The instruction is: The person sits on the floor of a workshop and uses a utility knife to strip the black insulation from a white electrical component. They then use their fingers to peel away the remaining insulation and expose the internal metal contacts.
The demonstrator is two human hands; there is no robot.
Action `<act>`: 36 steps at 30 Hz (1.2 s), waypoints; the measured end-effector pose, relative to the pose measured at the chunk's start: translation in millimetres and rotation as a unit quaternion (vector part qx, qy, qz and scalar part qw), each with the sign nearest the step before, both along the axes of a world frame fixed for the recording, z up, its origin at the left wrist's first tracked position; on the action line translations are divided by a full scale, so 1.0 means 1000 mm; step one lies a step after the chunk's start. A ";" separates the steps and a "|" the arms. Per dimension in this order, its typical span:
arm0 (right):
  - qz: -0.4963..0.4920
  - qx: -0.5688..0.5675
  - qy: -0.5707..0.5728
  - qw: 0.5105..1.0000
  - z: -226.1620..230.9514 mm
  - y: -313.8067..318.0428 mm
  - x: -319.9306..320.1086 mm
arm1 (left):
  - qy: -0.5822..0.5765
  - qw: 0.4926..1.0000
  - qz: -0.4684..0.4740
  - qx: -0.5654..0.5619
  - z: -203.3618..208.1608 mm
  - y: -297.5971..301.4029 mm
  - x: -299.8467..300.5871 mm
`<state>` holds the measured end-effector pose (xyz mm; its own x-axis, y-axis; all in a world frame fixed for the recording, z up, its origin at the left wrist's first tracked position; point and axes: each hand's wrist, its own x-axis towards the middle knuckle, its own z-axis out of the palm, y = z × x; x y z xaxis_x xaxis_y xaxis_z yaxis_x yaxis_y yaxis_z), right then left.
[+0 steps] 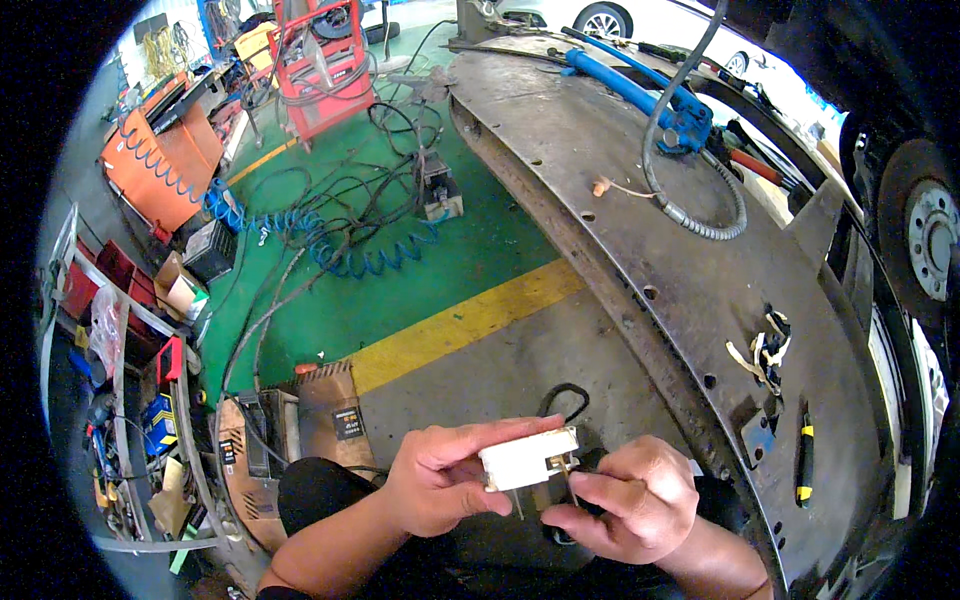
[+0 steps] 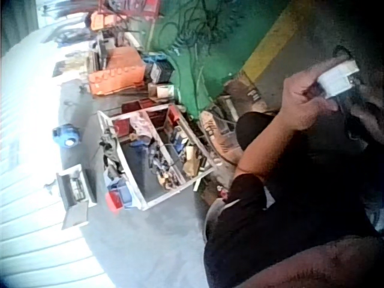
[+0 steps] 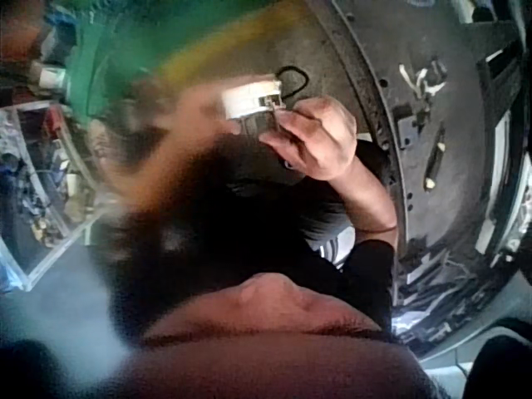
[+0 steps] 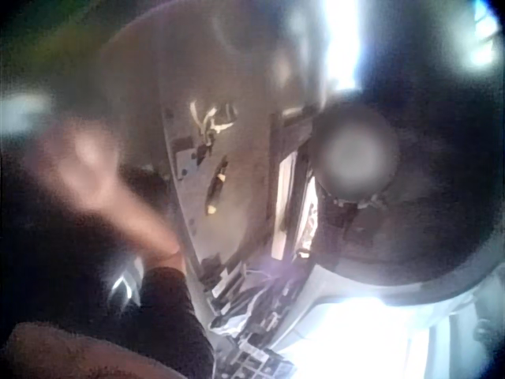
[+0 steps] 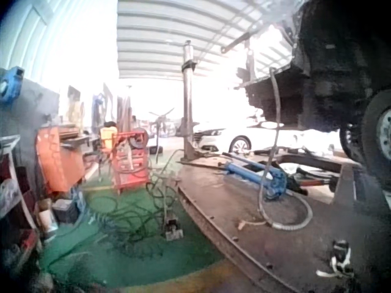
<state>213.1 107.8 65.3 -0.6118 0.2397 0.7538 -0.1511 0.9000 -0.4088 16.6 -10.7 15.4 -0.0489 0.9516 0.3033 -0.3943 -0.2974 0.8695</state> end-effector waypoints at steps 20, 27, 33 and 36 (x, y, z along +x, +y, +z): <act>-0.032 -0.144 -0.060 0.987 -0.003 -0.016 0.005 | 0.031 0.997 -0.005 0.072 -0.002 0.003 0.003; -0.031 -0.164 -0.069 0.984 -0.006 -0.014 0.003 | -0.011 0.999 -0.020 0.034 -0.008 0.008 0.008; -0.059 -0.146 -0.060 0.986 -0.016 -0.006 -0.002 | -0.129 0.987 -0.013 -0.098 -0.006 0.009 0.024; -0.064 -0.175 -0.061 0.981 -0.018 0.000 -0.010 | -0.172 0.974 0.000 -0.146 -0.010 0.012 0.026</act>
